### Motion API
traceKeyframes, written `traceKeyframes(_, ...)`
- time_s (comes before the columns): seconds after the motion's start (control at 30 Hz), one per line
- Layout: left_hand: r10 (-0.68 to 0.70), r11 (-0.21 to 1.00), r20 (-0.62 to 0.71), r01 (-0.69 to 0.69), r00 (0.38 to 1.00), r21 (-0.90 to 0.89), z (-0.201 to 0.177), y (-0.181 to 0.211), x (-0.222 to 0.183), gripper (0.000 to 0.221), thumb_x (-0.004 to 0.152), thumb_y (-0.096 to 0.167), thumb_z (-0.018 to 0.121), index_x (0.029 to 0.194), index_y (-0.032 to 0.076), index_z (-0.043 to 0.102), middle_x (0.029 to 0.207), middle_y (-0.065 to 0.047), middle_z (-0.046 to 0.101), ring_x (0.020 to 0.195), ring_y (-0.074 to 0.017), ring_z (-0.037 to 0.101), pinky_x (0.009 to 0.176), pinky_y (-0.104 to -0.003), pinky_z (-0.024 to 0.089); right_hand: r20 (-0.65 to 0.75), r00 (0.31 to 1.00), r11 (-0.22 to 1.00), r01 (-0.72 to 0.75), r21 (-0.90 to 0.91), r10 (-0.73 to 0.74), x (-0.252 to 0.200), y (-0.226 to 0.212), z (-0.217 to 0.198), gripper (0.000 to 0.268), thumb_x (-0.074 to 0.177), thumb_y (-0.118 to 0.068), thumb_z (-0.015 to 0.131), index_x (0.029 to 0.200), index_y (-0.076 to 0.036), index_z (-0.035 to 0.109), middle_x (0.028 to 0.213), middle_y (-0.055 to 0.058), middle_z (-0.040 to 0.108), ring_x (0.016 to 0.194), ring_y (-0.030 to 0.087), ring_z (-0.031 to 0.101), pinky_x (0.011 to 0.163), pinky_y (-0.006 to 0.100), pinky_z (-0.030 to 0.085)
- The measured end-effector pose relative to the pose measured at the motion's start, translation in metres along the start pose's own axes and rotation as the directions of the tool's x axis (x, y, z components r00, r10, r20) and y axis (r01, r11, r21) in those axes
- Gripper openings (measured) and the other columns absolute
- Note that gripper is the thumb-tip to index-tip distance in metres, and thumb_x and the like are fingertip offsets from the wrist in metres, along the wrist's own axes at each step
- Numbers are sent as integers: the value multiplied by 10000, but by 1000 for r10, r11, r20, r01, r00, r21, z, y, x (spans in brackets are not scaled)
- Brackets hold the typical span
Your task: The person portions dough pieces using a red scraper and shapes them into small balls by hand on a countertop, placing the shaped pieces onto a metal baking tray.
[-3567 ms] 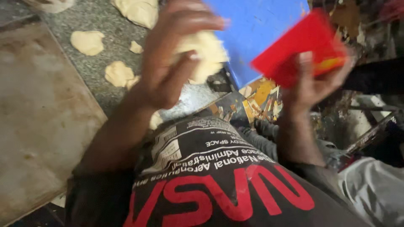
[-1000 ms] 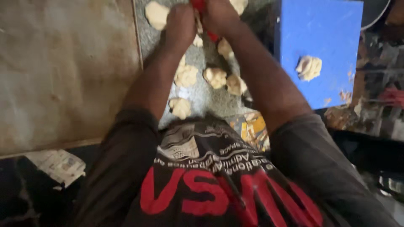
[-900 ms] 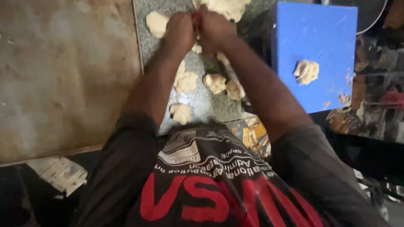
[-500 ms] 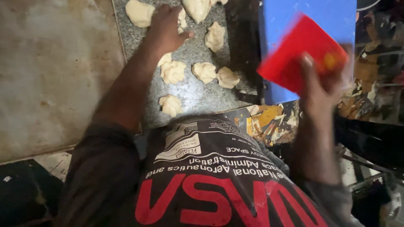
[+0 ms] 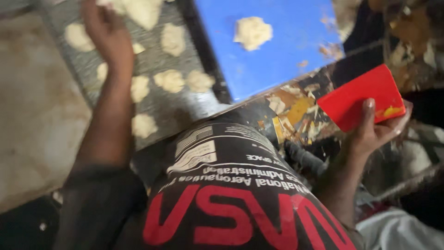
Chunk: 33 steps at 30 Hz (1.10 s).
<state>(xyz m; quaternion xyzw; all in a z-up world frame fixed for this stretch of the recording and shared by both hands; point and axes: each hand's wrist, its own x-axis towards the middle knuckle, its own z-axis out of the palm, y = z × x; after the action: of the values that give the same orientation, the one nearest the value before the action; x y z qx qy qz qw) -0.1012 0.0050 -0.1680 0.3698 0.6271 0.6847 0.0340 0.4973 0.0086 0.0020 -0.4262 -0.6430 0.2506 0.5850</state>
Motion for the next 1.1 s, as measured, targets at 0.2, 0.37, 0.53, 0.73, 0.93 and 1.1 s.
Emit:
traceKeyframes(0.2, 406, 824, 574, -557, 712, 108, 71, 190, -34, 181, 1039, 230, 690, 1098, 121, 557, 1155, -116, 564, 1165, -329, 562, 1025, -513, 463, -76, 993, 980, -77, 186, 92, 29, 12, -2, 302, 1058, -35, 766, 1242, -13, 528, 1130, 88, 590, 973, 146, 547, 903, 299, 485)
traceKeyframes(0.37, 374, 760, 765, -646, 525, 71, 90, 245, -28, 358, 985, 481, 773, 1171, 174, 763, 1322, -190, 584, 1296, -363, 474, 1079, -604, 345, -33, 997, 982, -60, 181, 67, 42, 14, 2, 280, 1057, -32, 732, 1231, -34, 512, 1122, 75, 579, 973, 138, 528, 897, 290, 470)
traceKeyframes(0.53, 295, 949, 318, -315, 901, 13, 72, 218, -28, 160, 1103, 177, 720, 1167, 31, 712, 1235, -121, 591, 1176, -258, 621, 1004, -472, 551, -107, 990, 978, -71, 197, 94, 41, 32, -14, 305, 1068, -31, 742, 1275, -20, 518, 1152, 72, 583, 990, 142, 521, 895, 297, 457)
traceKeyframes(0.73, 269, 963, 332, -247, 904, -108, 44, 198, -59, 97, 1130, 48, 643, 1062, -20, 654, 1100, -154, 641, 1002, -217, 639, 873, -348, 556, -161, 979, 985, -101, 140, 123, 41, 48, -36, 289, 1035, -21, 719, 1214, -30, 493, 1091, 69, 577, 971, 159, 550, 882, 324, 488)
traceKeyframes(0.93, 159, 964, 394, -57, 905, -258, 38, 191, -62, 114, 1200, 100, 620, 1165, -8, 604, 1033, -119, 680, 835, -167, 613, 717, -279, 478, -138, 988, 992, -50, 113, 65, 42, 48, -35, 278, 1068, 3, 708, 1240, -17, 491, 1156, 84, 567, 1014, 162, 549, 907, 323, 470)
traceKeyframes(1.1, 77, 935, 430, 84, 899, -345, 55, 191, -54, 118, 1204, 80, 683, 1189, 6, 593, 1001, -99, 652, 830, -176, 604, 717, -293, 477, -109, 994, 996, -2, 89, 11, 39, 46, -33, 273, 1079, 11, 707, 1251, -14, 497, 1127, 85, 560, 1025, 161, 546, 914, 322, 468)
